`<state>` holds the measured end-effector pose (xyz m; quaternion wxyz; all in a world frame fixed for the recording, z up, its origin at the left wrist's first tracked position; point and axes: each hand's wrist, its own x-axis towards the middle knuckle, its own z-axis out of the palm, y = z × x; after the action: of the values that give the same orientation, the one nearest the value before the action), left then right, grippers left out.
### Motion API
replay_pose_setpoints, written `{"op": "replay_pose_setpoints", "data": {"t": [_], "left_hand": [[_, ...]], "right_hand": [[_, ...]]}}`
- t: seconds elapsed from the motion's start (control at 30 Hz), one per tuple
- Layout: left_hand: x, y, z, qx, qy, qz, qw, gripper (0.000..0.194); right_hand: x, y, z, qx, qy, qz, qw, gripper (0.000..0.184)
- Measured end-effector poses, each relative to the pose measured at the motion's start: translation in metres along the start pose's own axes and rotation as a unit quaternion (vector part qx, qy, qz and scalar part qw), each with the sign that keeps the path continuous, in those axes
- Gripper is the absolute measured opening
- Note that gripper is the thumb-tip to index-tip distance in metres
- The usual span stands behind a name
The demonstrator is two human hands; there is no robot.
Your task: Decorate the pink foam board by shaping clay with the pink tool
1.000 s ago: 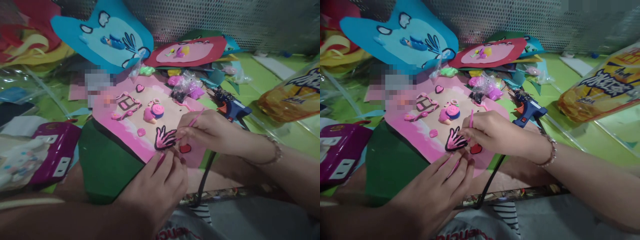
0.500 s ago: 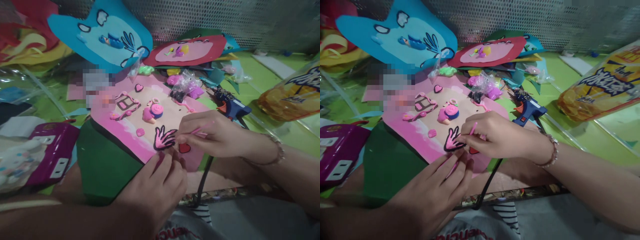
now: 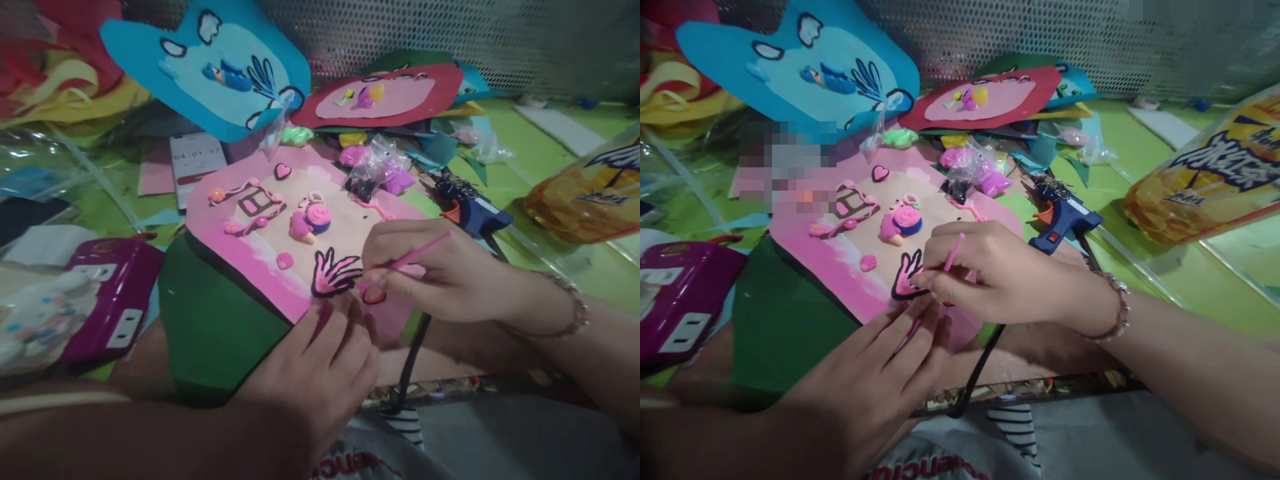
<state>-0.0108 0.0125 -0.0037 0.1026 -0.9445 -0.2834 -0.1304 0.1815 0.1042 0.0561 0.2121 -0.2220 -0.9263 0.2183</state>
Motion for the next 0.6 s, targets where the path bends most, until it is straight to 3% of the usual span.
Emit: {"op": "replay_pose_setpoints", "data": {"t": [0.13, 0.33, 0.6], "left_hand": [[0.0005, -0.0010, -0.0021, 0.007, -0.021, 0.012, 1.000, 0.037], [0.0021, -0.0006, -0.0079, 0.025, -0.053, 0.001, 0.998, 0.041], [0.0014, -0.0012, -0.0023, 0.013, -0.020, 0.006, 1.000, 0.037]], "right_hand": [[0.0009, 0.0030, -0.0004, 0.063, -0.007, 0.018, 0.998, 0.013], [0.0019, 0.0070, 0.0009, 0.280, -0.018, 0.184, 0.942, 0.005], [0.0040, 0.0080, 0.0051, 0.302, -0.014, 0.225, 0.926, 0.009]]}}
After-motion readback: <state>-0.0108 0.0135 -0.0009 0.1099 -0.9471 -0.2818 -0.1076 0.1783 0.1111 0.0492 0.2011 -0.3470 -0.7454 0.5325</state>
